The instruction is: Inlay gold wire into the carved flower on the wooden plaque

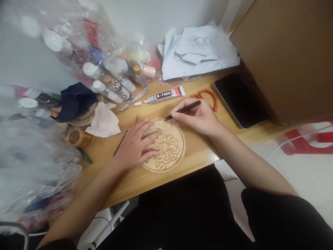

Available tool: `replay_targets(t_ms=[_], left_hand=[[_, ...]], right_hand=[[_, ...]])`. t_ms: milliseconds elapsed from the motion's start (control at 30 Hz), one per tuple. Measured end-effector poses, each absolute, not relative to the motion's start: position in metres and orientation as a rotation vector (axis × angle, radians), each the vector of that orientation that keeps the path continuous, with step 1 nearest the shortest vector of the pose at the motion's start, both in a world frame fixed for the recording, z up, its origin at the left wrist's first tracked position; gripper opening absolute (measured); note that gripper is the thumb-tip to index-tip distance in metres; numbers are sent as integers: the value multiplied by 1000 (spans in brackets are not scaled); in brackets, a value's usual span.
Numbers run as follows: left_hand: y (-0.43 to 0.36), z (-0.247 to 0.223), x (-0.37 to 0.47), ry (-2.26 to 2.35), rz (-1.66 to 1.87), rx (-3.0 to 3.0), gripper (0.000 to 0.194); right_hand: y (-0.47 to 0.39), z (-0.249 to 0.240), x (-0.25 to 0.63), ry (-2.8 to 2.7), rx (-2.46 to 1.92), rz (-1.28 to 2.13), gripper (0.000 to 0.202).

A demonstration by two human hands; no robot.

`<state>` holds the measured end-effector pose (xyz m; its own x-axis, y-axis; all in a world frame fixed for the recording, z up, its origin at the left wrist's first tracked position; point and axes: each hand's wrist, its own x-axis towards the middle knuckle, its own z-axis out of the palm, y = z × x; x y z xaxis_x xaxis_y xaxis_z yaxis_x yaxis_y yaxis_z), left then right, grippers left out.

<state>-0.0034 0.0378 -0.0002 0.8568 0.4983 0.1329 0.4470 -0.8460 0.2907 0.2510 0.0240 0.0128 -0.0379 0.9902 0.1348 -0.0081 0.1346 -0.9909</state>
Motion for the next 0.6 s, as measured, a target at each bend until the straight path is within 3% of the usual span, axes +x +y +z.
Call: replay_targets(t_ms=[233,400,600], left_hand=[[38,2,-8,805,488,2489,63],[22,38,-1,929,694,1969,36],[-4,75,14,802,700,1448,30]], right_hand=[[18,15,250,-1332,-1108,1004,19],[-14,38,235,-1405,-1026,921,8],[-42,63,224,-1561,-815,807,13]])
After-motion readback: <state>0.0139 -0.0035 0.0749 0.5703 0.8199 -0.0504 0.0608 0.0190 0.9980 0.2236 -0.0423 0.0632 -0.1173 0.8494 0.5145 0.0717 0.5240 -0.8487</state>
